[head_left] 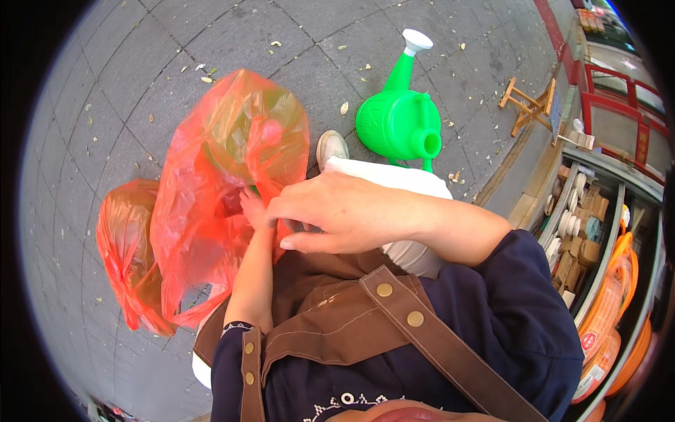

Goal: The person sits on the ground and unpacks green watering cans from orange plastic bags. They attach white sprinkler heads to the spouts of the watering cans, then place the assembled cans back into the bags.

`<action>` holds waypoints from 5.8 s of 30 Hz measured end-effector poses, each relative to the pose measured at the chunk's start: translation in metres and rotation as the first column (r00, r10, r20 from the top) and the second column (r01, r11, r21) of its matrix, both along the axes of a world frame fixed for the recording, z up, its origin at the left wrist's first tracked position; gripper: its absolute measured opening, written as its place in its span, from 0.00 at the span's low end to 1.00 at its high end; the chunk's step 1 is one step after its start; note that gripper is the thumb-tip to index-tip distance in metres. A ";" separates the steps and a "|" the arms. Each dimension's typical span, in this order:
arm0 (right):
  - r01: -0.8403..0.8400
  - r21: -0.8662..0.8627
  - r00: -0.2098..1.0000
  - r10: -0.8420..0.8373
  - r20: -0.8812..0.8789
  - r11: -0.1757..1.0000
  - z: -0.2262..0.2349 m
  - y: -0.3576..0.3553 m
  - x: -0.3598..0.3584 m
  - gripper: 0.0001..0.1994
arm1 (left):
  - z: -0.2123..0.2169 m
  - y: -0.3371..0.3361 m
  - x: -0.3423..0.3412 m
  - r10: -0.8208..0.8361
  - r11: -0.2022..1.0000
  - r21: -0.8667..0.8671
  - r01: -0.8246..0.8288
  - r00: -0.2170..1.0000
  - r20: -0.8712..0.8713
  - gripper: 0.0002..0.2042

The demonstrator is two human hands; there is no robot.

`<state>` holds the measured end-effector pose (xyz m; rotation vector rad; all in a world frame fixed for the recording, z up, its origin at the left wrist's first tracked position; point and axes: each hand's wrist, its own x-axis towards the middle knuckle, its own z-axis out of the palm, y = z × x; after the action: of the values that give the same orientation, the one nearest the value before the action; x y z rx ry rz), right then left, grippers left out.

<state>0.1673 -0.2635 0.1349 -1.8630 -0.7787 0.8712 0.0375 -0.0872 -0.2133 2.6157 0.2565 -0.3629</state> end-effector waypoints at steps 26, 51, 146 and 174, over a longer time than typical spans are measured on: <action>0.120 0.012 0.990 -0.119 -0.075 0.993 -0.003 0.009 0.009 0.12 | -0.005 -0.007 0.071 -0.118 0.858 -0.493 -0.145 0.878 -0.463 0.35; -0.102 -0.193 0.844 0.188 0.502 0.976 -0.022 0.017 -0.024 0.20 | 0.221 0.018 0.027 -0.067 -0.251 -0.787 -0.564 0.821 -0.567 0.33; 0.191 0.470 0.937 -0.303 0.175 0.862 0.135 0.066 -0.138 0.17 | 0.533 0.069 -0.120 0.521 0.276 -0.844 0.461 0.666 0.534 0.22; 0.044 0.684 0.995 0.027 -0.092 0.728 0.239 -0.005 -0.167 0.28 | 0.574 -0.006 -0.107 -0.211 0.724 -0.251 0.642 0.553 0.806 0.13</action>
<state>0.0003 -0.2689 0.3738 -1.1467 -0.8804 0.5432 -0.0693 -0.0933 0.3607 1.9980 -0.7287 0.4494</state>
